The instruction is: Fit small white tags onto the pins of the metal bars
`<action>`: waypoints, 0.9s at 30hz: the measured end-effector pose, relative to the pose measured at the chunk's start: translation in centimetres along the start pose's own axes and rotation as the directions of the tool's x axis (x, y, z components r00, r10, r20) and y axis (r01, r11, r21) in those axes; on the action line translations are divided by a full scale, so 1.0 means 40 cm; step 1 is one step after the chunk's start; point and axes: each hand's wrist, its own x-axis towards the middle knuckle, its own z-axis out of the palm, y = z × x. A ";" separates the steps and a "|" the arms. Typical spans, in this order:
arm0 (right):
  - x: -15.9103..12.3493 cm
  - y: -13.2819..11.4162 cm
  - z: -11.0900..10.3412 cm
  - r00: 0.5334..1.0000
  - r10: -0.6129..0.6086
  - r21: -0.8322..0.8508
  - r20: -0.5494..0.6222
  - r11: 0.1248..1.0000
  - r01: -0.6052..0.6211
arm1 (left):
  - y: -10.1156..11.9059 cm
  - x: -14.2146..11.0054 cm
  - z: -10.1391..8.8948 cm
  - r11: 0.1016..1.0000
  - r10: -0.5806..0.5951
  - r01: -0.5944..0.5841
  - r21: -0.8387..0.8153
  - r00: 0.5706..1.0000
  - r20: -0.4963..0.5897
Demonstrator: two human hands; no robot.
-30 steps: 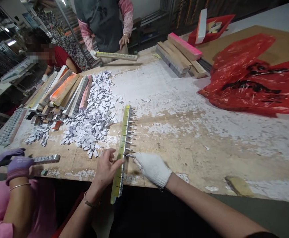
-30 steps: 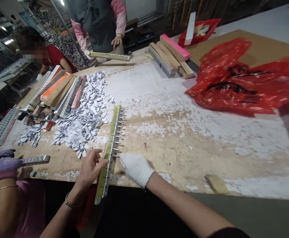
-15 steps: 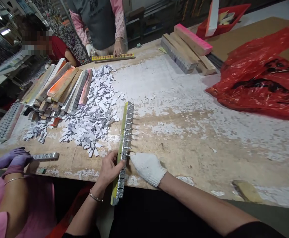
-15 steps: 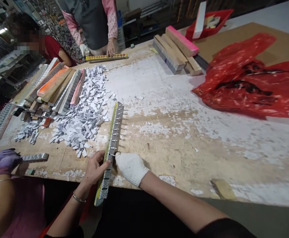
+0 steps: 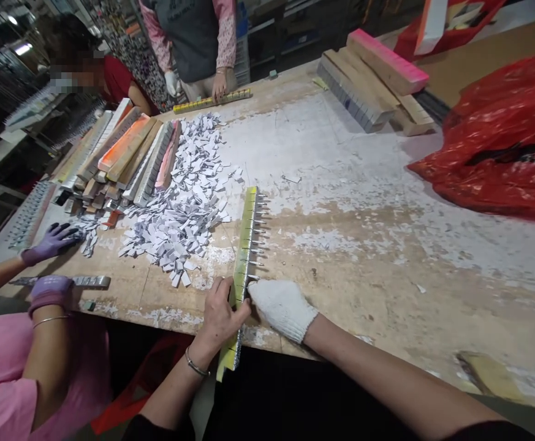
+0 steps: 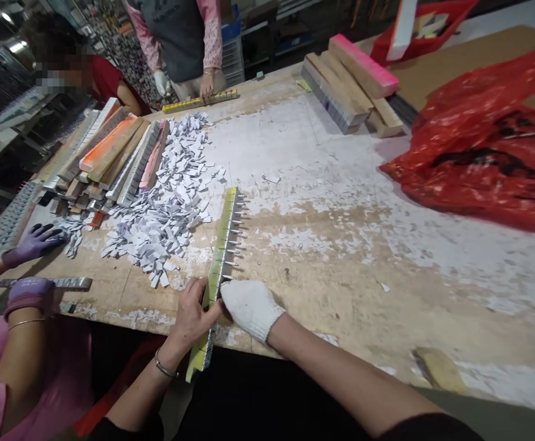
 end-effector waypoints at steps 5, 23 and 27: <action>-0.020 0.025 -0.012 0.997 0.062 -0.006 -0.044 0.998 -0.062 | -0.037 0.041 -0.061 0.995 -0.096 0.094 0.023 0.990 0.102; -0.112 0.023 0.010 0.929 -0.075 0.333 -0.362 0.921 0.204 | 0.051 0.011 -0.118 0.974 0.227 -0.223 -0.043 0.958 0.175; -0.121 0.010 -0.005 0.982 -0.141 0.262 -0.129 0.950 0.170 | 0.068 -0.031 -0.080 0.959 0.054 -0.001 -0.285 0.982 0.180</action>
